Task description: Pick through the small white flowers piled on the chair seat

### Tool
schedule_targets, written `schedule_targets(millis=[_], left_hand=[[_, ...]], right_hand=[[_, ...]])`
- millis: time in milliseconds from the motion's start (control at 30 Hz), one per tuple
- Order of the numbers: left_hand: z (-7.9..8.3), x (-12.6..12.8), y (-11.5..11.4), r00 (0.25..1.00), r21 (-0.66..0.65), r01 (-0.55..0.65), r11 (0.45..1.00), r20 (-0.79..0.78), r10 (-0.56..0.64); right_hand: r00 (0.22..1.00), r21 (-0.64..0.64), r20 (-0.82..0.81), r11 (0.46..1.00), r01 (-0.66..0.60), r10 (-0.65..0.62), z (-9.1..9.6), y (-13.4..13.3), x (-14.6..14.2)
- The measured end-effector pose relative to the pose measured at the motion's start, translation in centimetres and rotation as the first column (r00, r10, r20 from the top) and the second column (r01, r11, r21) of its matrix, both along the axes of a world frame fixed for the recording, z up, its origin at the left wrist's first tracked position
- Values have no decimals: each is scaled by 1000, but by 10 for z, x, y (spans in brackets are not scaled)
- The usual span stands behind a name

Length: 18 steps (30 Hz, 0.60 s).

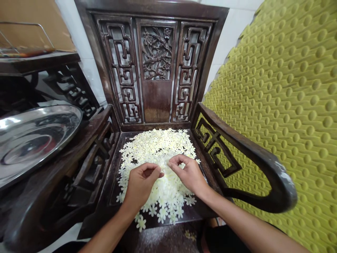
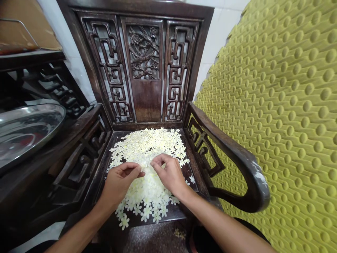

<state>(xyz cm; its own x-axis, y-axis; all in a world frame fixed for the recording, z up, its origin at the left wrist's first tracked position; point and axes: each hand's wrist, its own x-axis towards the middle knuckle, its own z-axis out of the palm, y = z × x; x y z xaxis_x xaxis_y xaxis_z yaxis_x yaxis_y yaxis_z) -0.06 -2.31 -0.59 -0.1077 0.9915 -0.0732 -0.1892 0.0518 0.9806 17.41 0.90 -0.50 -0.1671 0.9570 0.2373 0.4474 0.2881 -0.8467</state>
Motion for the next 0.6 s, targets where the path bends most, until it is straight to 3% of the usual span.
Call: schedule_targets(millis=[67, 267, 467, 600], left_hand=[[0, 0, 1, 1000, -2, 0, 1000, 6, 0], [2, 0, -2, 997, 24, 76, 997, -7, -76], [-1, 2, -3, 991, 26, 132, 991, 5, -132], [0, 3, -3, 991, 27, 132, 991, -3, -132]], right_hand=[[1000, 38, -2, 999, -3, 3, 4, -3, -1], [983, 49, 24, 982, -184, 183, 13, -14, -7], [986, 147, 108, 979, -139, 124, 10, -13, -4], [992, 127, 79, 986, -108, 99, 9, -13, -4]])
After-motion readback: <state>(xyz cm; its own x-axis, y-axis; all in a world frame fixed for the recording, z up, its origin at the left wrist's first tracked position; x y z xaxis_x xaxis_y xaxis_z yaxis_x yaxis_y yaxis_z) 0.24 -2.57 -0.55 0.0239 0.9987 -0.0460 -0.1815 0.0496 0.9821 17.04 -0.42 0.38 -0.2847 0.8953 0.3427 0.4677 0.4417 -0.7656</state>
